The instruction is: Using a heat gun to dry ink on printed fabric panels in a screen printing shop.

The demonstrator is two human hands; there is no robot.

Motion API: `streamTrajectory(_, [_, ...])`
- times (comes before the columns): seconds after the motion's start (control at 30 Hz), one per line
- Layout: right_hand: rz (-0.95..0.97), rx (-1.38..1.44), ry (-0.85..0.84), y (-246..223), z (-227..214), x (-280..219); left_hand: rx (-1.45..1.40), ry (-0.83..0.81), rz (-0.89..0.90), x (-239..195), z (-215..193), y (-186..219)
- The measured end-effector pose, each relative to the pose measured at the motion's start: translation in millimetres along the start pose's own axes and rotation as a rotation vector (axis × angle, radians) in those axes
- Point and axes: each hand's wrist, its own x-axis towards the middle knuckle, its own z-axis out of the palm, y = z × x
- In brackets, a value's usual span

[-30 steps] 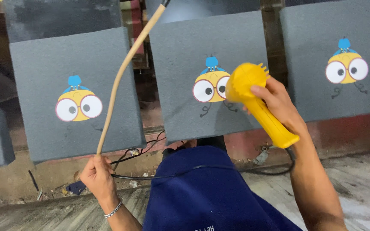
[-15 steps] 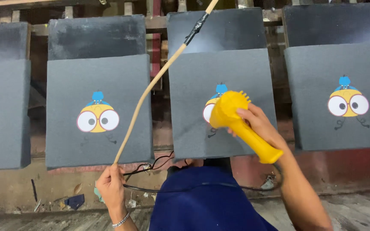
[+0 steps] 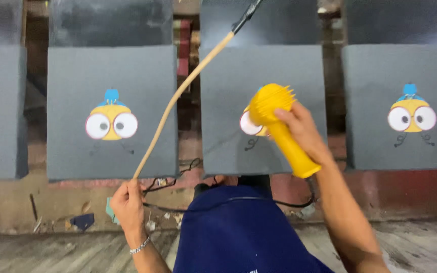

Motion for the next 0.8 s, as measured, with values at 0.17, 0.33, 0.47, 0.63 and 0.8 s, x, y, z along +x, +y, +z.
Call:
streamTrajectory(0.17, [0.175, -0.064, -0.068, -21, 7, -14, -0.065, -0.020, 0.079, -2, -7, -9])
streamTrajectory(0.33, [-0.003, -0.052, -0.052, -20, 15, 1, -0.059, -0.032, 0.070, -6, -8, -11])
streamTrajectory(0.47, [0.051, -0.061, -0.078, -7, 0, 9, -0.072, 0.016, 0.031, -10, -7, -8])
streamTrajectory(0.63, [-0.018, 0.065, -0.063, -26, 21, 10, -0.027, -0.027, 0.042, -13, -6, -8])
streamTrajectory(0.8, [0.053, -0.143, 0.003, -48, -4, -4, -0.034, 0.034, -0.025, -14, -7, -20])
